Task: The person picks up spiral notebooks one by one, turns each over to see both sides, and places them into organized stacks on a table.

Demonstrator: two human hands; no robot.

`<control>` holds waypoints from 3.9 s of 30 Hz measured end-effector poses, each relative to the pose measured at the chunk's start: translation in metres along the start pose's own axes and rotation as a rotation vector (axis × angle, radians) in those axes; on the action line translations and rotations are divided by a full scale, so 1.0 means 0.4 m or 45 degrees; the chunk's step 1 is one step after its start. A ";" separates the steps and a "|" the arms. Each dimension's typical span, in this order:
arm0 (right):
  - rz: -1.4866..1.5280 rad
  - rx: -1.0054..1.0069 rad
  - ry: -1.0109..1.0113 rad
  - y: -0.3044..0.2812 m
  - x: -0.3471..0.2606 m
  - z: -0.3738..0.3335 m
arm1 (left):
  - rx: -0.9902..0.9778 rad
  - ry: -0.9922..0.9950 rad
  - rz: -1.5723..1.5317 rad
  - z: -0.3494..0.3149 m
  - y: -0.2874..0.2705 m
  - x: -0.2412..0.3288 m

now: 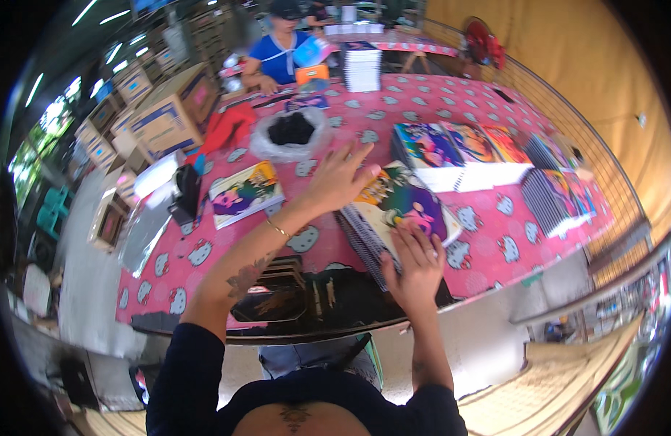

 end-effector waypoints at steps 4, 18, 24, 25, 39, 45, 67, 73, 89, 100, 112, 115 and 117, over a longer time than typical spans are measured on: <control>0.127 0.179 -0.178 -0.049 -0.097 -0.003 | -0.076 -0.178 -0.092 -0.037 -0.174 -0.269; 1.442 -0.798 -0.269 0.309 -0.307 0.047 | -0.360 -0.973 0.275 -0.306 -0.102 -1.194; 1.836 -1.132 0.037 0.327 -0.290 0.079 | -0.300 -1.032 0.656 -0.236 0.049 -1.287; 1.851 -1.154 0.052 0.333 -0.288 0.078 | -0.307 -1.047 0.710 -0.232 0.051 -1.302; 1.857 -0.976 -0.082 0.360 -0.295 0.049 | -0.073 -1.025 0.291 -0.308 -0.131 -1.266; 1.676 -0.848 -0.132 0.328 -0.291 0.026 | 0.286 -0.770 0.419 -0.360 -0.448 -0.900; 1.648 -0.721 -0.082 0.294 -0.271 -0.030 | -0.751 -1.298 0.202 -0.758 -0.427 -0.480; 1.739 -0.778 -0.069 0.305 -0.260 -0.033 | -0.724 -1.063 0.449 -0.911 -0.330 -0.526; 1.744 -0.817 -0.087 0.318 -0.265 -0.021 | -0.226 -0.615 0.286 -0.535 -0.228 -0.474; 1.796 -0.476 0.256 0.251 -0.227 0.036 | -0.282 -0.098 -0.062 -0.386 -0.556 -0.009; 1.606 -0.722 0.168 0.311 -0.289 -0.037 | -0.441 -0.156 0.270 -0.464 -0.541 0.056; 1.765 -0.466 0.195 0.286 -0.319 -0.041 | -0.244 -0.284 0.394 -0.603 -0.445 0.036; 1.804 -0.507 0.182 0.303 -0.324 -0.056 | -0.135 -0.460 0.389 -0.667 -0.414 0.040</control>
Point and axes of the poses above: each hand's wrist, its own z-axis towards the middle knuckle, its own y-axis out of the palm, x = y × z, the point moved 3 cm from there along z, towards the middle knuckle, and after that the axes turned 8 degrees about -x, right-handed, at the moved point
